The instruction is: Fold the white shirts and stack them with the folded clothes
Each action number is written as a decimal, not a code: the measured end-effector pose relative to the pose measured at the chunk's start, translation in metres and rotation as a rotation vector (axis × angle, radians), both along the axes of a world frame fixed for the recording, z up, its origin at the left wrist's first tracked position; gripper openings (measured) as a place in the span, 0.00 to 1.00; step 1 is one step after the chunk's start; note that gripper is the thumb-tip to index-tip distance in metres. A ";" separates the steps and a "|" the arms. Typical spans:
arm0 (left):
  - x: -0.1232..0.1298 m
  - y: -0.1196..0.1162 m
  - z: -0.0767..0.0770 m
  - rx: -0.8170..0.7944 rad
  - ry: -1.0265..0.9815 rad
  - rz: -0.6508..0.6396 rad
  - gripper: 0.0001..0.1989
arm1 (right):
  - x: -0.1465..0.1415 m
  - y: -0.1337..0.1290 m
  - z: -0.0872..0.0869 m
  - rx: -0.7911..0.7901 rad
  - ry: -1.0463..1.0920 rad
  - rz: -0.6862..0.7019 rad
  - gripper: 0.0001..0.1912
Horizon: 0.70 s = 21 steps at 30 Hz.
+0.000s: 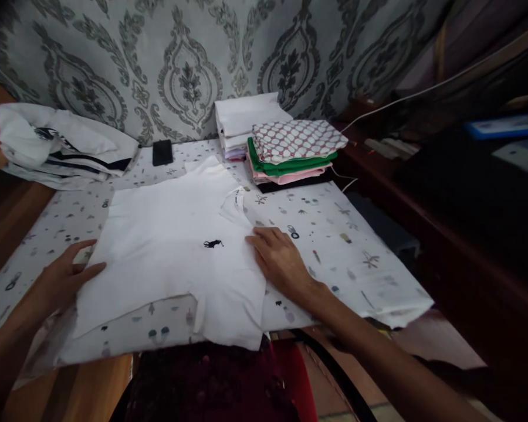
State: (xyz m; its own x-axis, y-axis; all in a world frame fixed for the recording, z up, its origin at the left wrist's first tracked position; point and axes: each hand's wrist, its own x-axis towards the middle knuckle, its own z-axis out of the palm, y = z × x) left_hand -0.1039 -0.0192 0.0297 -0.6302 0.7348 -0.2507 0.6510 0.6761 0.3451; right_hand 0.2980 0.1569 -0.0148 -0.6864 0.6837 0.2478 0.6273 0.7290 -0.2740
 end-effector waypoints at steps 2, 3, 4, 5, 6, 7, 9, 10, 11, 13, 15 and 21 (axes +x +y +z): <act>0.002 -0.002 0.003 -0.061 0.179 -0.021 0.30 | 0.004 -0.001 -0.001 0.019 0.008 -0.024 0.19; 0.005 -0.002 0.003 -0.072 0.294 -0.057 0.29 | 0.003 -0.001 -0.001 0.024 0.011 -0.023 0.18; 0.009 0.000 0.003 -0.053 0.393 -0.104 0.28 | 0.001 0.000 0.001 0.029 0.019 -0.015 0.17; 0.015 0.003 0.002 -0.006 0.456 -0.164 0.28 | -0.004 0.000 0.004 0.038 0.032 0.001 0.17; 0.021 0.007 -0.001 0.064 0.479 -0.237 0.29 | -0.012 0.001 0.006 0.047 0.052 0.028 0.16; 0.028 0.014 -0.004 0.140 0.462 -0.321 0.29 | -0.022 0.001 0.009 0.051 0.072 0.073 0.15; 0.045 0.034 -0.015 0.265 0.360 -0.503 0.30 | -0.051 0.002 0.014 0.042 0.102 0.195 0.15; 0.053 0.046 -0.020 0.310 0.310 -0.591 0.30 | -0.068 0.003 0.015 0.029 0.103 0.261 0.17; 0.062 0.060 -0.026 0.345 0.272 -0.670 0.30 | -0.087 0.005 0.016 0.015 0.094 0.317 0.18; 0.074 0.089 -0.037 0.403 0.221 -0.780 0.29 | -0.122 0.012 0.015 -0.009 0.052 0.367 0.21; 0.076 0.113 -0.046 0.424 0.202 -0.819 0.29 | -0.148 0.025 0.012 -0.032 -0.007 0.350 0.23; 0.004 0.121 -0.058 0.228 0.337 -0.594 0.33 | -0.132 0.082 -0.002 -0.078 -0.137 0.176 0.29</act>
State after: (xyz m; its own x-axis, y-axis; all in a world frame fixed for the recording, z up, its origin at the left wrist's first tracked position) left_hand -0.1004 0.1018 -0.0287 -0.1238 0.9884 0.0874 0.9824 0.1097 0.1510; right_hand 0.1659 0.2391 -0.0166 -0.8203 0.5639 0.0955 0.5275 0.8105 -0.2548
